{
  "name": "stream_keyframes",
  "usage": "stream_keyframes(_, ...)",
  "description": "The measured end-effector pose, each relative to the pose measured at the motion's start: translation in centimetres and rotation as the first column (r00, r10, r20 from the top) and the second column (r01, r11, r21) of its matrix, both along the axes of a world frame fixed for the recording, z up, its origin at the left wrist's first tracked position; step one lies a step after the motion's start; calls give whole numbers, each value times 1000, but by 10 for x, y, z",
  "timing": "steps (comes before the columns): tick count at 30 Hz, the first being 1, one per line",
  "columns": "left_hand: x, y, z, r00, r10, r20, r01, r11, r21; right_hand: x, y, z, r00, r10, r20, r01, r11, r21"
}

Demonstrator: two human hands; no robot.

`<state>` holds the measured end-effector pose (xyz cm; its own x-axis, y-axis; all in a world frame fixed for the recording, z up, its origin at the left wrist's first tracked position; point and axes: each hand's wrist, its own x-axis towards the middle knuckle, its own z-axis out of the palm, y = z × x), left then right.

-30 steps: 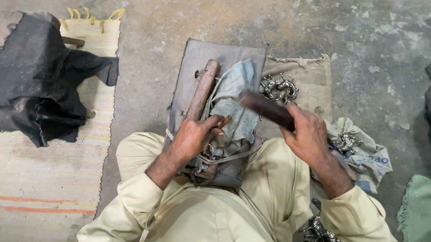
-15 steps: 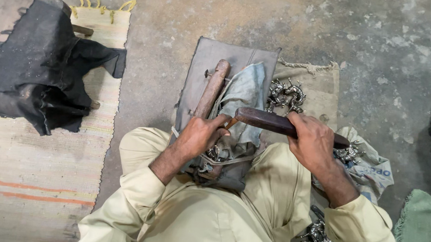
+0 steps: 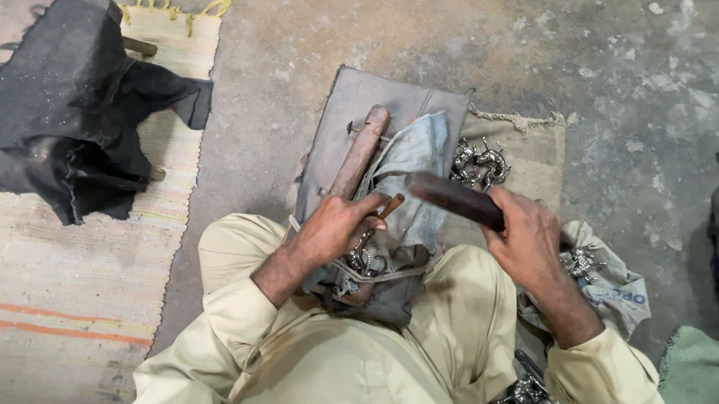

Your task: The person sits on the floor and uses a hammer to repeatedly strike small metal decorative pieces placed on a wooden block. The person adjusts the pieces between strikes and continues hammering throughout the clip.

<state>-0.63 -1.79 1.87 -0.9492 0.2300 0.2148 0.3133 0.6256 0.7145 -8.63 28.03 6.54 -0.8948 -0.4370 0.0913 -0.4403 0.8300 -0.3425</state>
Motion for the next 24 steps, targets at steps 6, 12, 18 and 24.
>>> stream_keyframes(6,0,-1,1,997,-44,-67,48,996,73,-2,-4,3,1000,-6,25,7,1000,-19)
stream_keyframes(12,0,-4,1,999,-25,28,23,995,97,-6,-4,5,998,64,-21,-64,998,0)
stream_keyframes(18,0,-5,-2,999,-39,-13,40,996,76,-7,-1,10,986,146,-77,-140,987,81)
stream_keyframes(24,4,-5,-2,979,106,175,-164,919,358,-5,-2,8,962,6,274,-22,998,55)
